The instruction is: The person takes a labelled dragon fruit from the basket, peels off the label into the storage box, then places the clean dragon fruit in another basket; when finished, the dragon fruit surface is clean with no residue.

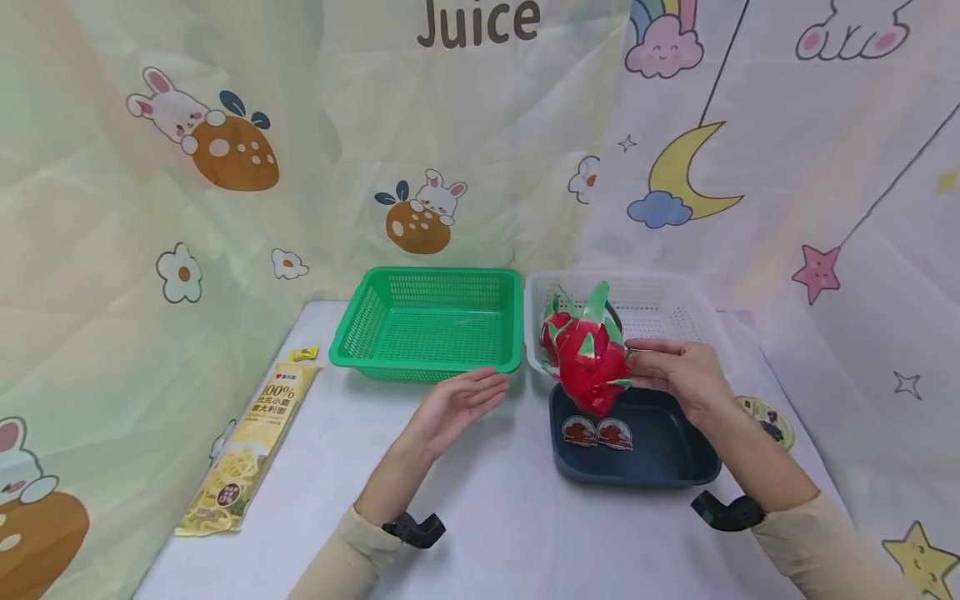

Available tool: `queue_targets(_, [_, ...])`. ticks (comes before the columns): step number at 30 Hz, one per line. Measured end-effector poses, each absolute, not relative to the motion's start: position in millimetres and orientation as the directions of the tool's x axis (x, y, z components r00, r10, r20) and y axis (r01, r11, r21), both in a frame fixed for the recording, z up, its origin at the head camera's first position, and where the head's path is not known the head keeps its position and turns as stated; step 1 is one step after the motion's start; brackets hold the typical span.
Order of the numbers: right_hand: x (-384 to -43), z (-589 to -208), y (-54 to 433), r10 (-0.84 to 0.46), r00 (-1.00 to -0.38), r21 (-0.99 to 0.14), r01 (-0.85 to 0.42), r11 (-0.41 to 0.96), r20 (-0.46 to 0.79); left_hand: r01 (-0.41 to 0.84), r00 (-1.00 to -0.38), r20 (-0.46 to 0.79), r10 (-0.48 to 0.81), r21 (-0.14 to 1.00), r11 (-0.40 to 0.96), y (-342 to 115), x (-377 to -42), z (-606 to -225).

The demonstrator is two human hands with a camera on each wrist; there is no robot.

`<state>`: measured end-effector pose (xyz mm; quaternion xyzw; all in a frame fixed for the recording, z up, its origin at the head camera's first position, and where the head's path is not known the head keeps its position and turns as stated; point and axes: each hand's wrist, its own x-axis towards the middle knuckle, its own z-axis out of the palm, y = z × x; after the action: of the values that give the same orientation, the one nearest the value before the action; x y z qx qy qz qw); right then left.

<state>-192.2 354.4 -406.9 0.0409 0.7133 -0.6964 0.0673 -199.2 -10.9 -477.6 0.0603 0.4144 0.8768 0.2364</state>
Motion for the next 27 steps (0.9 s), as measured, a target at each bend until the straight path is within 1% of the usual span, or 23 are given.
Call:
queue_targets(6, [-212.4,-405.3,373.8,0.017,-0.983,-0.981,0.181,0.065,-0.180,-0.414,-0.867,-0.134,0.480,0.730,-0.544,3.4,-205.0,-478.0])
queue_targets(11, [-229.5,-402.1,390.6,0.050,-0.984,-0.985,0.171,0.026,-0.170,-0.430,-0.863,-0.159,0.479,0.728,-0.533,16.2,-208.7,-478.5])
queue_targets(13, [-236.5,-401.3,395.2,0.077,-0.985,-0.985,0.160,0.068,-0.155,-0.437,-0.862,-0.159,0.481,0.714,-0.546,21.0,-209.7,-478.9])
queue_targets(18, [-250.9,-402.3,403.6,0.152,-0.980,-0.954,0.163,0.253,-0.127,-0.462,-0.856,-0.176,0.486,0.681,-0.568,33.1,-208.4,-480.5])
queue_targets(22, [-260.1,-404.6,411.2,0.196,-0.972,-0.933,0.184,0.308,-0.127,-0.481,-0.859,-0.211,0.466,0.643,-0.596,43.6,-208.7,-483.2])
queue_targets(27, [-274.1,-410.2,413.0,0.280,-0.954,-0.911,0.209,0.355,-0.110,-0.504,-0.860,-0.255,0.442,0.555,-0.661,55.4,-213.1,-487.4])
